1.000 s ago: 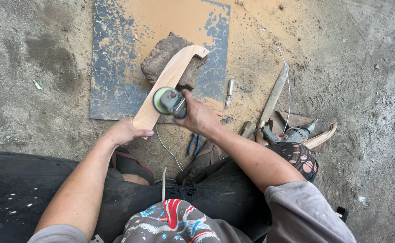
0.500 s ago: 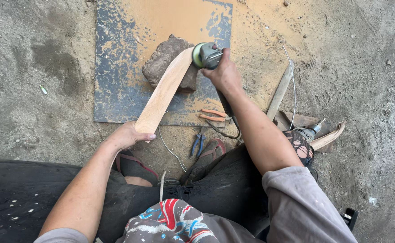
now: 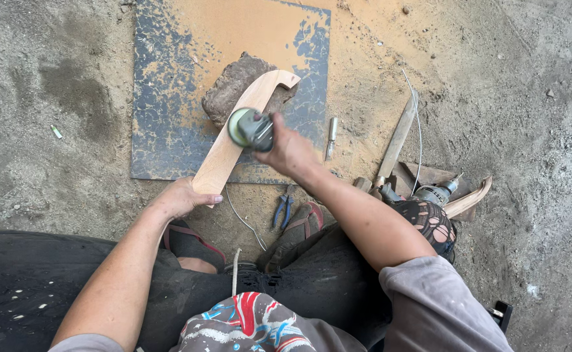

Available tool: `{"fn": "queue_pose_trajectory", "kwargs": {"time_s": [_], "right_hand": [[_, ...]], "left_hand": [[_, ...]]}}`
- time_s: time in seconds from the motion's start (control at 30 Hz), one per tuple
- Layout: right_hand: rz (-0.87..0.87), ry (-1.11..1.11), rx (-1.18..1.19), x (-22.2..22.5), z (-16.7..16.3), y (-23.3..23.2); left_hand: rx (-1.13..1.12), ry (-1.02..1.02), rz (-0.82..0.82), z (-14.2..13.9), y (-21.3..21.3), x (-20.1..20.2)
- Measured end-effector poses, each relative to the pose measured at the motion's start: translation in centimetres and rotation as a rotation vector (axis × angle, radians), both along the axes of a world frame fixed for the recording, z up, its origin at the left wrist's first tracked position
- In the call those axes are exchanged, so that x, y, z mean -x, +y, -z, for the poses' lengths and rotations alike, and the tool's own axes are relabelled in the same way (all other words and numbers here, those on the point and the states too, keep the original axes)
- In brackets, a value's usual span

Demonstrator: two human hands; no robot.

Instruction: The person uses an angle grinder with a sanding disc to smooth the surface of a curved piece of wood. They hold the wood with one hand and operate the tool with the other, moving it along the edges and flat surfaces to remove roughness.

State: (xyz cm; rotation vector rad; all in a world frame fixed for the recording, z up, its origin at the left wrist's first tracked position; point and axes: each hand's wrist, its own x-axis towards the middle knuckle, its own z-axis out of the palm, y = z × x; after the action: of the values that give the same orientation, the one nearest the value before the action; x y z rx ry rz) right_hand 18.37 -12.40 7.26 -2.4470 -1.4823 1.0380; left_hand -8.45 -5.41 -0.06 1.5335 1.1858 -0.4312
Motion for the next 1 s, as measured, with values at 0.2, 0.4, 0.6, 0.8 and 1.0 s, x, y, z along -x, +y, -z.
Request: {"fn": "queue_pose_trajectory", "kwargs": {"time_s": [0.2, 0.4, 0.6, 0.8, 1.0], "right_hand": [[0.042, -0.007, -0.046, -1.5, -0.2, 1.0], [0.276, -0.048, -0.118, -6.3, 0.0, 3.1], [0.390, -0.055, -0.171, -8.1, -0.2, 3.0], [0.462, -0.073, -0.192, -8.2, -0.8, 2.0], [0.589, -0.021, -0.160, -8.1, -1.6, 1.6]], "left_hand": [[-0.025, 0.007, -0.014, -0.2, -0.4, -0.1], [-0.003, -0.103, -0.036, 0.0, -0.6, -0.2], [0.016, -0.194, -0.058, 0.3, -0.6, -0.1], [0.000, -0.120, -0.028, -0.2, -0.3, -0.4], [-0.034, -0.039, -0.023, -1.1, -0.7, -0.6]]}}
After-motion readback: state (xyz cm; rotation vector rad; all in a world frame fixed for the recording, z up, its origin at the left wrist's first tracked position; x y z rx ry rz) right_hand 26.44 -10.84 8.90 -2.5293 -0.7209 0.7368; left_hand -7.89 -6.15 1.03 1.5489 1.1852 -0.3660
